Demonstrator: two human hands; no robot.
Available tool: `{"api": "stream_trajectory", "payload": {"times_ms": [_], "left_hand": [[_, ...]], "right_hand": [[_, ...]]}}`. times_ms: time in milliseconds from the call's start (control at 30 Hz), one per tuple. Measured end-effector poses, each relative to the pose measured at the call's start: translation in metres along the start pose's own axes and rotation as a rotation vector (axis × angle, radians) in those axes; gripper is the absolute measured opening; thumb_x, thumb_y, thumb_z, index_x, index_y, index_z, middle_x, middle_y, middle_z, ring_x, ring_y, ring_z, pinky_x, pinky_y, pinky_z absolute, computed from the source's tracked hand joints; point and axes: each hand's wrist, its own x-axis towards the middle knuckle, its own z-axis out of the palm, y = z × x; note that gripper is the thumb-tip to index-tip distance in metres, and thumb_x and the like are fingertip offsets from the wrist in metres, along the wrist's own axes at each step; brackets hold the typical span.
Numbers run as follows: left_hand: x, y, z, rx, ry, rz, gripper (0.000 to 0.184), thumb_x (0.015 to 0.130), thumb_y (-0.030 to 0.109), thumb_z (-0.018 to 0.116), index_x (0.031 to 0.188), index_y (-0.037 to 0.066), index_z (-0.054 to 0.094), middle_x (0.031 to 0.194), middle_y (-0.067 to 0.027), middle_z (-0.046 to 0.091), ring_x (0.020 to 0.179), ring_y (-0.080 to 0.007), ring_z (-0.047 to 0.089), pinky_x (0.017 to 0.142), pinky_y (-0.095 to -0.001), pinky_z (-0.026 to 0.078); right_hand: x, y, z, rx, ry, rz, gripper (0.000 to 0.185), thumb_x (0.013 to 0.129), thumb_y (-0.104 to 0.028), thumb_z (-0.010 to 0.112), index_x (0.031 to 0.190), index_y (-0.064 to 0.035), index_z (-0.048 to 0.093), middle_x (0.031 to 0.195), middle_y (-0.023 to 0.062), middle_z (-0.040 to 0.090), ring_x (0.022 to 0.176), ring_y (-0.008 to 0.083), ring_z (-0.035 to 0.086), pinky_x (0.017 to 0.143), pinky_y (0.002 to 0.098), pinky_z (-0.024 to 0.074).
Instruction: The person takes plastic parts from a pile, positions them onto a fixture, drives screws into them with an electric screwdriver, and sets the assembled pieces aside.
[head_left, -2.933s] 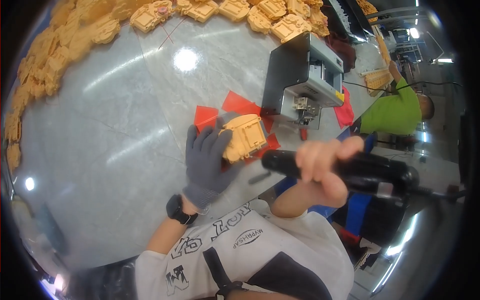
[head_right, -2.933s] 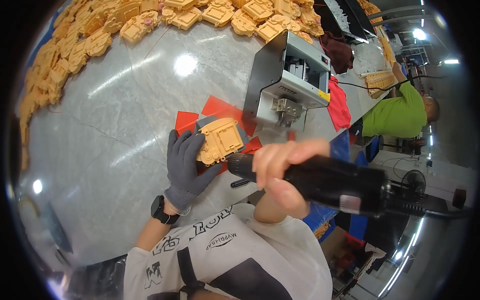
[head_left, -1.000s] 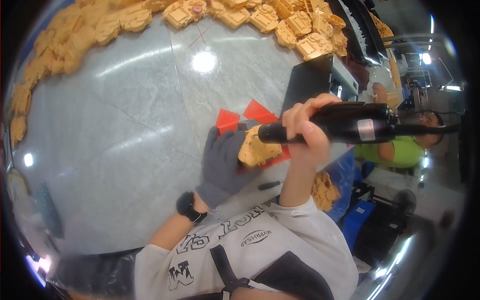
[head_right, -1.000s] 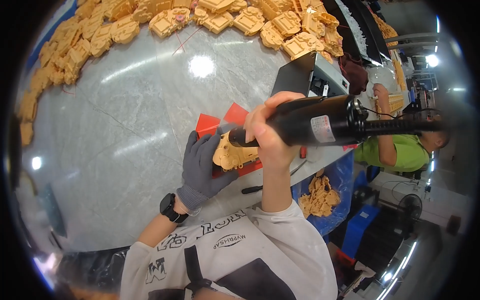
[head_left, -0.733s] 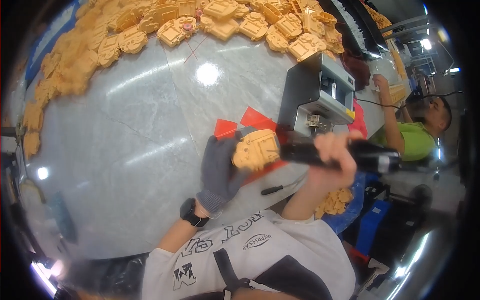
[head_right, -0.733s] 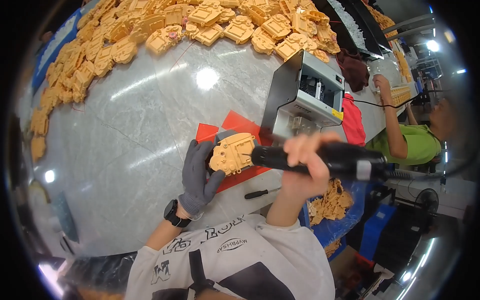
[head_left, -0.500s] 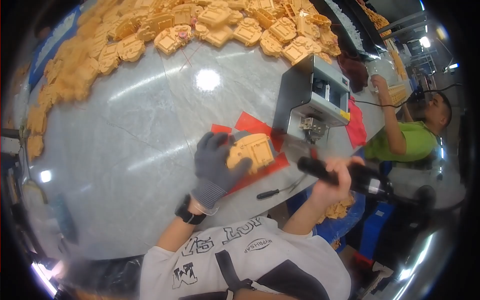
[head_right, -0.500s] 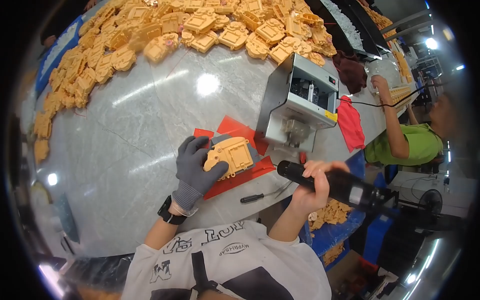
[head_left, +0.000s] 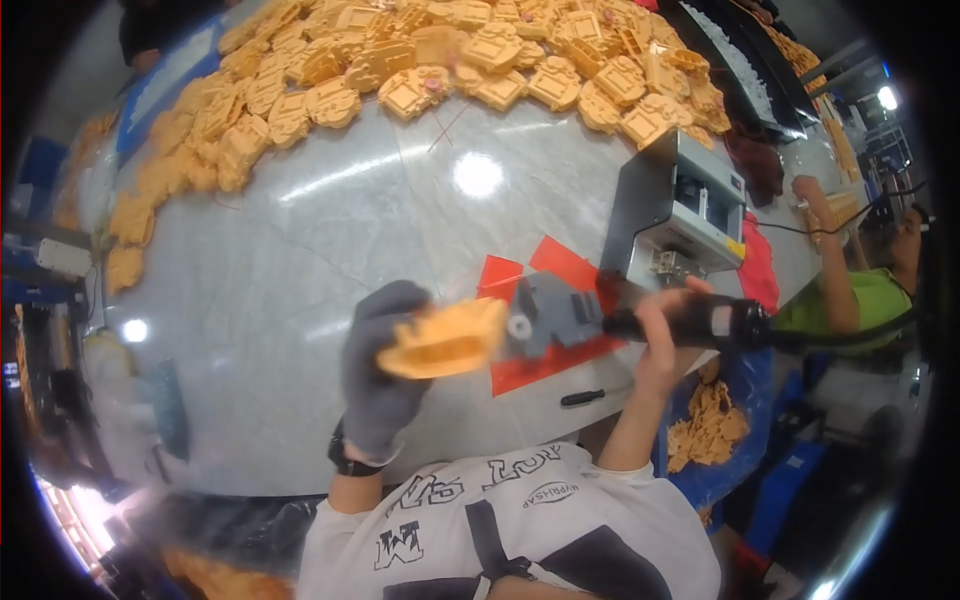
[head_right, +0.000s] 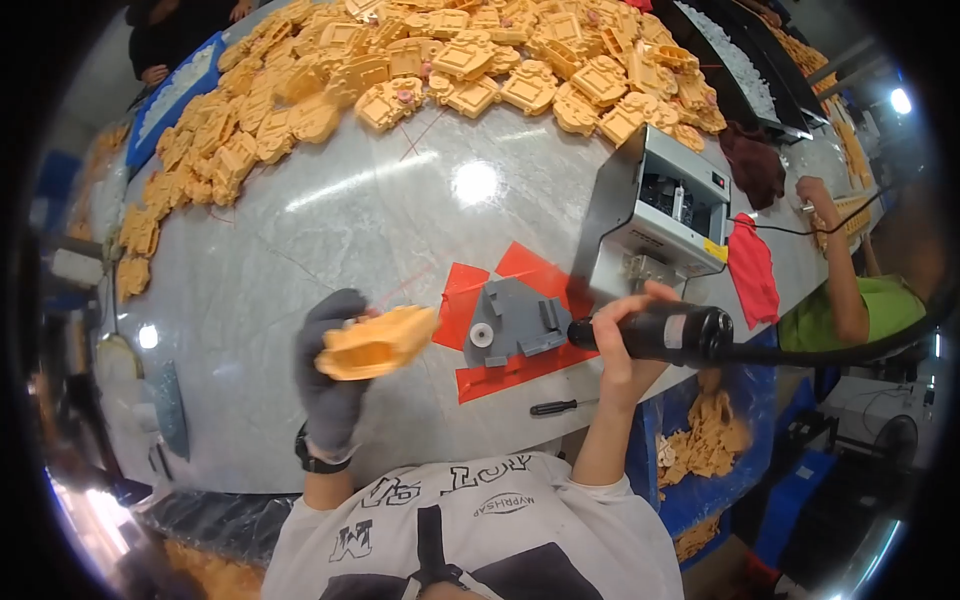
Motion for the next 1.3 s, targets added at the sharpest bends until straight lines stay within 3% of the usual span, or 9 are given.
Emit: {"api": "stream_trajectory", "payload": {"times_ms": [100, 233, 433, 533, 600, 733, 867, 1133, 1300], "left_hand": [[-0.055, 0.012, -0.129, -1.263, 0.679, 0.065, 0.037, 0.086, 0.030, 0.053, 0.111, 0.004, 0.048, 0.112, -0.0122, 0.053, 0.101, -0.0228, 0.053, 0.089, -0.0396, 0.043], [-0.013, 0.115, -0.130, -1.504, -0.281, 0.875, 0.012, 0.074, 0.006, 0.066, 0.085, 0.010, 0.064, 0.084, 0.0072, 0.064, 0.082, -0.0093, 0.058, 0.071, -0.0278, 0.047], [-0.050, 0.072, -0.192, -0.960, -0.541, 0.643, 0.024, 0.073, 0.016, 0.070, 0.094, 0.007, 0.062, 0.097, -0.0007, 0.064, 0.093, -0.0143, 0.059, 0.080, -0.0327, 0.047], [0.012, 0.066, -0.122, 0.364, 0.055, -0.267, 0.065, 0.071, 0.032, 0.071, 0.126, 0.008, 0.046, 0.126, -0.0131, 0.049, 0.122, -0.0310, 0.040, 0.100, -0.0410, 0.033], [0.049, 0.047, -0.103, 1.437, -0.117, 0.017, 0.062, 0.073, 0.028, 0.069, 0.126, 0.004, 0.046, 0.129, -0.0164, 0.045, 0.123, -0.0323, 0.039, 0.101, -0.0390, 0.032], [0.165, -0.025, -0.076, 1.122, 0.026, 0.303, 0.064, 0.072, 0.034, 0.069, 0.127, 0.011, 0.046, 0.132, -0.0210, 0.040, 0.122, -0.0367, 0.037, 0.100, -0.0413, 0.031], [0.210, -0.110, -0.066, 1.546, -0.189, -0.216, 0.071, 0.073, 0.049, 0.054, 0.134, 0.016, 0.037, 0.136, -0.0219, 0.032, 0.126, -0.0361, 0.030, 0.104, -0.0463, 0.017], [0.112, -0.102, -0.039, 0.977, -0.093, 0.292, 0.030, 0.062, 0.022, 0.072, 0.053, 0.009, 0.047, 0.062, -0.0108, 0.049, 0.067, -0.0339, 0.050, 0.068, -0.0413, 0.042], [0.055, -0.083, -0.015, 0.928, -0.053, 0.177, 0.032, 0.067, 0.025, 0.071, 0.088, 0.007, 0.055, 0.088, -0.0144, 0.053, 0.086, -0.0353, 0.051, 0.079, -0.0436, 0.042]], "right_hand": [[-0.001, 0.006, 0.001, -0.037, -0.012, -0.020, 0.054, 0.070, 0.003, 0.063, 0.116, -0.0007, 0.036, 0.077, 0.0051, 0.053, 0.071, 0.0126, 0.054, 0.069, 0.0259, 0.0461], [0.000, 0.008, 0.004, 0.000, 0.024, -0.016, 0.052, 0.069, 0.003, 0.063, 0.115, -0.0007, 0.038, 0.077, 0.0046, 0.053, 0.071, 0.0121, 0.053, 0.072, 0.0251, 0.0447], [0.005, 0.003, 0.014, -0.127, 0.035, 0.004, 0.047, 0.068, 0.003, 0.065, 0.111, -0.0001, 0.044, 0.074, 0.0025, 0.055, 0.069, 0.0082, 0.050, 0.070, 0.0209, 0.0407], [0.001, 0.008, 0.013, -0.098, 0.057, 0.014, 0.047, 0.069, 0.003, 0.064, 0.111, 0.0005, 0.043, 0.073, 0.0028, 0.055, 0.068, 0.0083, 0.050, 0.070, 0.0206, 0.0406], [-0.005, 0.014, 0.011, -0.060, 0.120, -0.014, 0.049, 0.070, 0.002, 0.063, 0.113, 0.0009, 0.039, 0.073, 0.0046, 0.055, 0.066, 0.0102, 0.052, 0.071, 0.0222, 0.0425], [-0.008, 0.014, 0.008, -0.008, 0.146, -0.046, 0.049, 0.071, 0.000, 0.059, 0.113, 0.0008, 0.034, 0.072, 0.0067, 0.054, 0.061, 0.0147, 0.055, 0.067, 0.0271, 0.0478], [-0.008, 0.011, 0.006, 0.005, 0.160, -0.040, 0.049, 0.071, -0.002, 0.060, 0.113, -0.0005, 0.034, 0.072, 0.0077, 0.054, 0.061, 0.0154, 0.055, 0.066, 0.0283, 0.0485], [-0.019, 0.010, -0.002, 0.010, 0.172, -0.156, 0.047, 0.074, -0.002, 0.056, 0.114, -0.0023, 0.031, 0.071, 0.0080, 0.052, 0.061, 0.0163, 0.054, 0.066, 0.0306, 0.0465], [-0.014, 0.008, 0.005, 0.006, 0.209, -0.117, 0.046, 0.073, -0.003, 0.056, 0.112, -0.0008, 0.033, 0.069, 0.0079, 0.052, 0.061, 0.0161, 0.053, 0.067, 0.0288, 0.0456]]}}
